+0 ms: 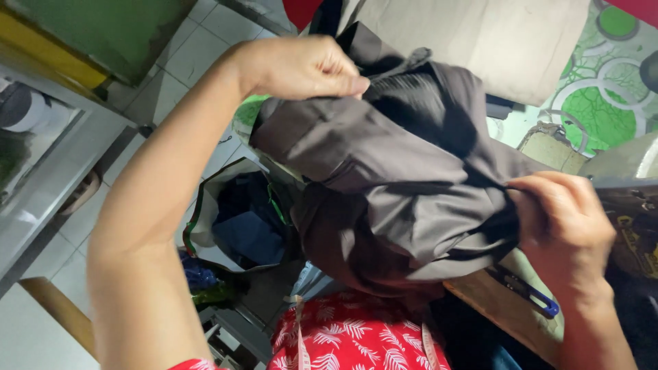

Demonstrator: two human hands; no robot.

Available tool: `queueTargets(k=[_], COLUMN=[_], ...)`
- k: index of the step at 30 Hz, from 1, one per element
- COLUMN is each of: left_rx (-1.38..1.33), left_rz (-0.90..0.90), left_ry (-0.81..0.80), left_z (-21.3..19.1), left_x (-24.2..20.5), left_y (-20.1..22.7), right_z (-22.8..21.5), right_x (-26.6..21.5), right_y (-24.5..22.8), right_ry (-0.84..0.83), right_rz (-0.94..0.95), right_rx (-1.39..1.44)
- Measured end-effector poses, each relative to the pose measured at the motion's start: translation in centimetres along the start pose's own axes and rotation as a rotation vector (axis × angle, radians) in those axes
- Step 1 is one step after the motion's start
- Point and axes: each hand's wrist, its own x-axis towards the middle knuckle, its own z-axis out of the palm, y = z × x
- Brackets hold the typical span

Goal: A person is manually inspecting and repairing a pair of dark brown pants at a sewing workstation.

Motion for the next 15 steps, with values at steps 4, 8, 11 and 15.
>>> queueTargets(k=[4,8,11,15], left_rx=[-0.013,-0.035,-0.378,-0.508], left_rz=[-0.223,-0.229,-0.239,-0.271], left_ry=[-0.163,-0.276,-0.303,-0.240], left_z=[0.7,1.1,1.9,3.9], left_x=[-0.5,0.6,1.7,3.7], left_y=[2.4,4.2,4.2,4.2], right_z=[-2.8,-4.3,-3.7,-2.5], right_x=[-2.9,-5.6,-8.4,-12.0], right_y=[-0.5,-1.2,-0.2,4.8], right_ry=[0.079,-0.069,-0.133,-0.157], right_rz=[0.090,0.322,0.530,0.468], right_rx=[-0.017,0.065,-0.101,-0.293])
